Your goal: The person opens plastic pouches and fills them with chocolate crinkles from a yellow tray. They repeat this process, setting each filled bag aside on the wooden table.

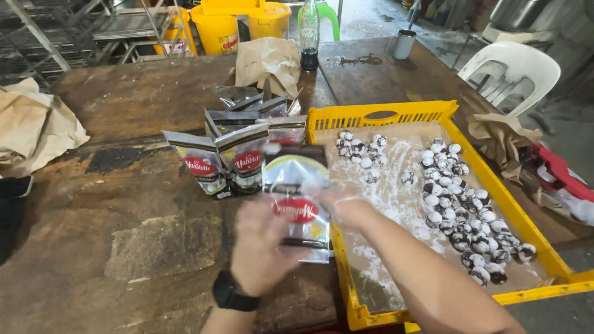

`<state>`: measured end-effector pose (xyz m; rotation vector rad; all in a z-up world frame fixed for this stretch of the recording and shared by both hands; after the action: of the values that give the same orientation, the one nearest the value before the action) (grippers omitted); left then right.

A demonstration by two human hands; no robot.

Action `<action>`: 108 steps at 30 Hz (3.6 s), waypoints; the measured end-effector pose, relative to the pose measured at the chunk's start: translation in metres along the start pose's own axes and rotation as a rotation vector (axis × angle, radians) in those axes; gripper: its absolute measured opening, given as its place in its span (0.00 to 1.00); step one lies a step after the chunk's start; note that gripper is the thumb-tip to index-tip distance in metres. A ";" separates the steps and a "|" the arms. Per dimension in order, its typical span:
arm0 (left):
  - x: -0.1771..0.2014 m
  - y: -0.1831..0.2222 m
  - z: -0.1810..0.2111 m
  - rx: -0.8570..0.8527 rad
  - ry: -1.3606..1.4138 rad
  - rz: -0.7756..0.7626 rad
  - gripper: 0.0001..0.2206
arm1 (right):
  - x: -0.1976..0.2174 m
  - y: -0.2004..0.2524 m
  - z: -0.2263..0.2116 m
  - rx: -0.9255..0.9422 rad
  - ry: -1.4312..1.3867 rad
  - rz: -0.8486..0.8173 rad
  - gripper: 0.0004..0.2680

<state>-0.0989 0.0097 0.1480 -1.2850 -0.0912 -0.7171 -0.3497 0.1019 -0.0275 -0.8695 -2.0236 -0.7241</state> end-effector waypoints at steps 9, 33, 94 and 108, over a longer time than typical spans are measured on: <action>-0.041 0.034 0.002 -0.157 0.134 -0.229 0.14 | 0.027 0.047 -0.029 -0.250 -0.922 0.031 0.14; -0.101 0.093 -0.090 0.974 1.269 0.013 0.09 | -0.022 0.049 -0.068 0.145 -0.816 -0.173 0.12; -0.142 0.133 -0.107 1.256 1.563 -0.068 0.05 | 0.002 0.076 -0.090 0.323 -0.778 -0.053 0.07; -0.144 0.136 -0.104 1.275 1.610 -0.099 0.06 | 0.002 0.087 -0.102 0.448 -0.732 -0.109 0.07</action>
<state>-0.1724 -0.0073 -0.0626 0.6918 0.6155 -1.2658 -0.2374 0.0799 0.0430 -0.8220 -2.7419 0.0413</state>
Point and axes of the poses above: each hand's wrist, its own y-axis away from the middle knuckle, its own x-axis out of the back of the hand, z = x × y, the point moved 10 cm from there along -y, towards the middle knuckle, and after that the axes turned 8 degrees about y, right-handed, at the moved point
